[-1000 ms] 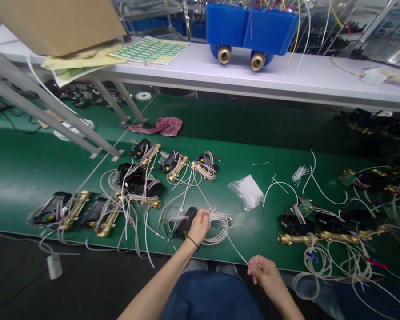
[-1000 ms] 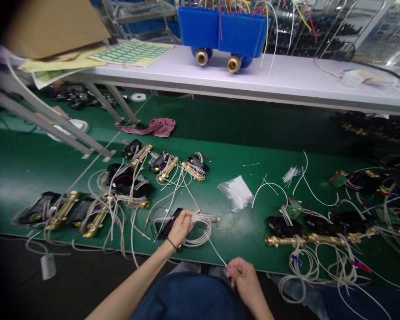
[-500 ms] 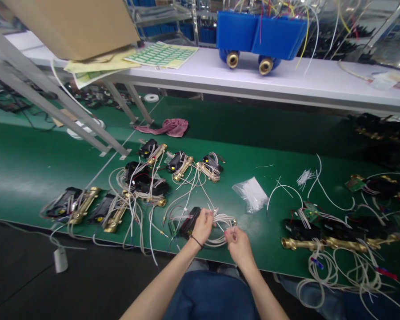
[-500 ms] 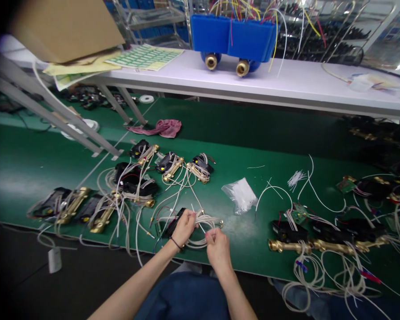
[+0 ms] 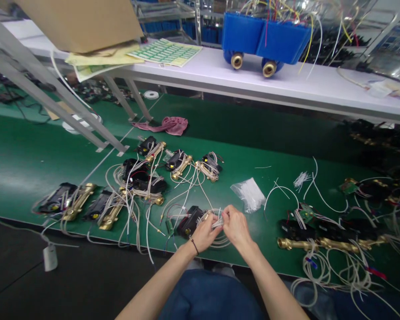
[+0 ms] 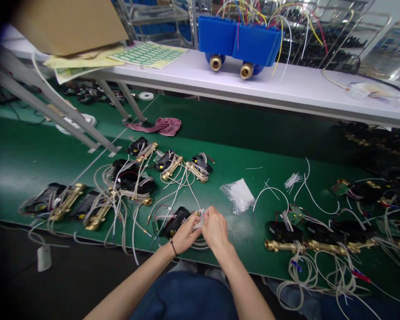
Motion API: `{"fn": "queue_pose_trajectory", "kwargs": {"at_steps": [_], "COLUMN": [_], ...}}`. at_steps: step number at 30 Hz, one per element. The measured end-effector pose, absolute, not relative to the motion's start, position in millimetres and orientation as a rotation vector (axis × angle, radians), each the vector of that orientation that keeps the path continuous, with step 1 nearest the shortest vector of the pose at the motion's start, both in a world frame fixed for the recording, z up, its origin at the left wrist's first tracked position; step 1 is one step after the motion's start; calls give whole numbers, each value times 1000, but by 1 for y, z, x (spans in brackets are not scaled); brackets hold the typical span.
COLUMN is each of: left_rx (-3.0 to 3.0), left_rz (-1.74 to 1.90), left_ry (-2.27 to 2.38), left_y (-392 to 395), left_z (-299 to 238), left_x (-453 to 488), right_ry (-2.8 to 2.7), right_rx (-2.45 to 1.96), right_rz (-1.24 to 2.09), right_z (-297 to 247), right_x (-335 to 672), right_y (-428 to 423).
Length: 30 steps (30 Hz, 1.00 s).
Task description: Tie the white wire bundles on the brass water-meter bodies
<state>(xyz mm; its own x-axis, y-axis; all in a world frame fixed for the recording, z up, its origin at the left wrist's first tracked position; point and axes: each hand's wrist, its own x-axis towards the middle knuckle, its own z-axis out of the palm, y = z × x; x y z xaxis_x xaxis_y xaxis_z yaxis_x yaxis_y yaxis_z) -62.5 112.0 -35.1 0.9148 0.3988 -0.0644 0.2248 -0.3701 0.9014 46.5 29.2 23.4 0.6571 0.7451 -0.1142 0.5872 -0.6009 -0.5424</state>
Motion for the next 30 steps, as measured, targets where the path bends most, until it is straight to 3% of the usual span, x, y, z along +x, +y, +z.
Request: {"fn": "queue_pose_trajectory", "kwargs": {"at_steps": [8,23,30], "left_rx": [1785,1735,1710], "left_rz": [233,170,89], "left_ry": [523,556,454], "left_y": [116,121,129], "left_z": [-35,-45,-44], "left_x": [-69,-64,-66], "right_ry": [-1057,-1047,-1991], "right_rx": [-2044,-2024,-1928], "right_rz": [573,504,142], "right_z": [-3,-14,0], "right_x": [49,49,69], "right_y": [21,9,8]}}
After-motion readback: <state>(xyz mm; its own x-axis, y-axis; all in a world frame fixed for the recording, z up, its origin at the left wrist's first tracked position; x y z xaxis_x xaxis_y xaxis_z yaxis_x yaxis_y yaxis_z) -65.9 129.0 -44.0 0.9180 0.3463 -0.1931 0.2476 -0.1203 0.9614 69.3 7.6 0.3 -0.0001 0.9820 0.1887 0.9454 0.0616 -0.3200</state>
